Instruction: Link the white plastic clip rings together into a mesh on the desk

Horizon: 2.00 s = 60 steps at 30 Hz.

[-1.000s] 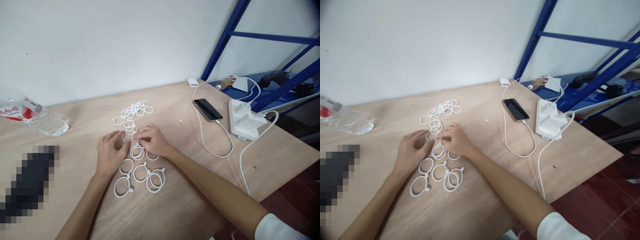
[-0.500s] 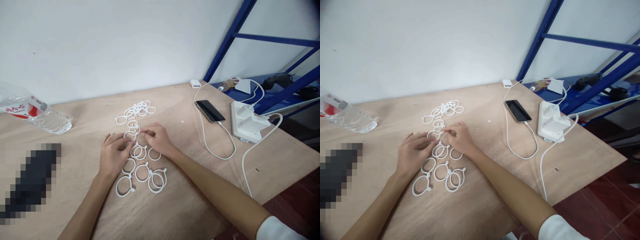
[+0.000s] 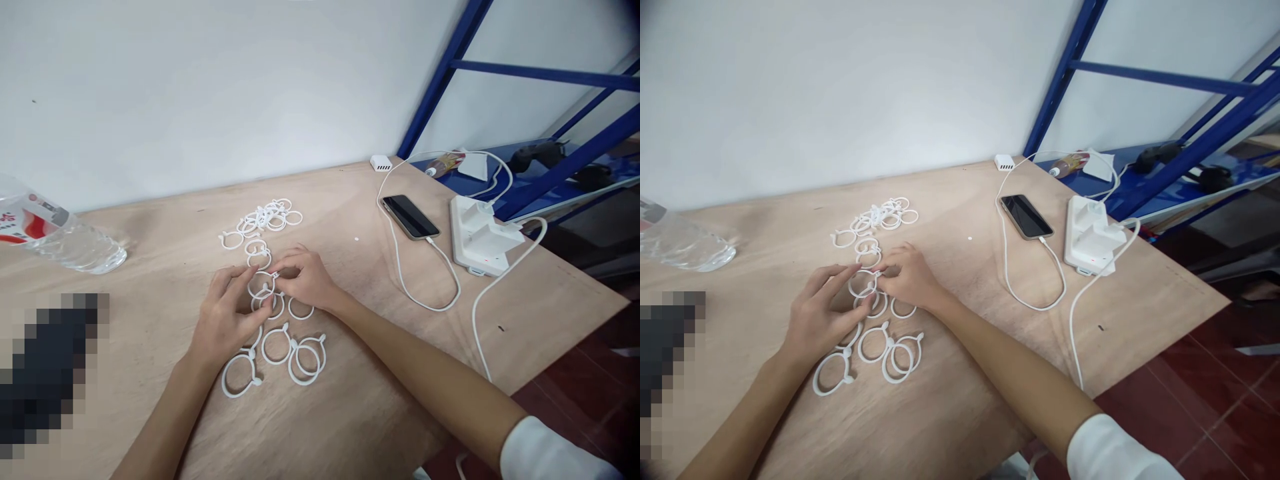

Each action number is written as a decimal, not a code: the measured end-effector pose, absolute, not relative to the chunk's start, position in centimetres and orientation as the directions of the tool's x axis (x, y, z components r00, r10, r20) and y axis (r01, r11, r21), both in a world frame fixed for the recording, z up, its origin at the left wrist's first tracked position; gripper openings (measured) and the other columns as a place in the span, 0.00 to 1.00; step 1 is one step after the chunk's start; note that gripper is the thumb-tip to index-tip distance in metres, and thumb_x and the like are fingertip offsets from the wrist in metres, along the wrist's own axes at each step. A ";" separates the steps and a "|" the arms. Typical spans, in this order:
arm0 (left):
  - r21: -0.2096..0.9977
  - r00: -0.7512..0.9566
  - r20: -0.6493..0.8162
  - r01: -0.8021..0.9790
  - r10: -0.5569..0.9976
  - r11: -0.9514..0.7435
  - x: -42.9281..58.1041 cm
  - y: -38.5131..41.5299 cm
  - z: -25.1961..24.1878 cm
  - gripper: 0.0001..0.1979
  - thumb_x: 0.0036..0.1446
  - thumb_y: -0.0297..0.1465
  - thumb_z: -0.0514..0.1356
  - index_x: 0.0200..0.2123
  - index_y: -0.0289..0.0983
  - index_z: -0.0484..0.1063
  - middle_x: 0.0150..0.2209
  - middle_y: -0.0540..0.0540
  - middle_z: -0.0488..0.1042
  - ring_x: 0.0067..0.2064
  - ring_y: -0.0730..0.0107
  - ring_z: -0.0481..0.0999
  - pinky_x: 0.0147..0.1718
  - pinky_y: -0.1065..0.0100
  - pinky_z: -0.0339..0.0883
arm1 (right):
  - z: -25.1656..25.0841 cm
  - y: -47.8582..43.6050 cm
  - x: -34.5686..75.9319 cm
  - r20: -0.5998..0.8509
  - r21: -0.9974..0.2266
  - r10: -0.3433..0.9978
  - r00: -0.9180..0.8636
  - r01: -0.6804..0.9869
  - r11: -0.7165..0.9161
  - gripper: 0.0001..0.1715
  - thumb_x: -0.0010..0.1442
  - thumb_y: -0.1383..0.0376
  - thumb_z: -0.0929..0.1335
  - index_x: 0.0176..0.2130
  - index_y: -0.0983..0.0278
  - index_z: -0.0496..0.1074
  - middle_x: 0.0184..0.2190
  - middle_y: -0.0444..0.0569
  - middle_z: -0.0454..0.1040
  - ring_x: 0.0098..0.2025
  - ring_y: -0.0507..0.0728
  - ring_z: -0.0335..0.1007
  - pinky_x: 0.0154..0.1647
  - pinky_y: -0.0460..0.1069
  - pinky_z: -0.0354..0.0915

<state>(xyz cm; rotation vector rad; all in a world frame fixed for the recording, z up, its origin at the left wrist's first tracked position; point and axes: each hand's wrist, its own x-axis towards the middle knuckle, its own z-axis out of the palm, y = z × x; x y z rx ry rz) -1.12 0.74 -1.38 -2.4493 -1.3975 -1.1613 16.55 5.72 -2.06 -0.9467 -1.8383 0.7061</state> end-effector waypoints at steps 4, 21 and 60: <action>0.271 0.285 0.664 0.770 0.691 -0.578 -1.2 0.7 -1.5 0.20 0.54 0.32 0.63 0.51 0.42 0.69 0.46 0.45 0.71 0.47 0.62 0.74 0.46 0.62 0.71 | -2.1 5.7 16.5 0.476 -0.768 0.827 -0.298 0.316 0.557 0.11 0.46 0.76 0.72 0.27 0.61 0.78 0.29 0.43 0.78 0.35 0.53 0.71 0.45 0.50 0.63; 0.309 0.282 0.678 0.729 0.678 -0.611 -1.4 0.7 -1.9 0.10 0.53 0.33 0.63 0.41 0.42 0.72 0.41 0.46 0.72 0.43 0.64 0.75 0.40 0.64 0.72 | -2.3 5.5 16.4 0.518 -0.739 0.772 -0.368 0.261 0.621 0.11 0.45 0.77 0.72 0.20 0.62 0.71 0.22 0.40 0.74 0.30 0.51 0.67 0.42 0.49 0.62; 0.482 0.178 0.380 0.800 0.908 -0.358 -1.3 1.6 -1.5 0.08 0.56 0.36 0.57 0.32 0.40 0.73 0.43 0.44 0.74 0.49 0.57 0.69 0.52 0.55 0.61 | -2.7 5.8 16.3 0.398 -0.609 0.902 -0.167 0.688 0.396 0.17 0.58 0.77 0.64 0.41 0.63 0.78 0.38 0.52 0.75 0.43 0.58 0.62 0.50 0.55 0.59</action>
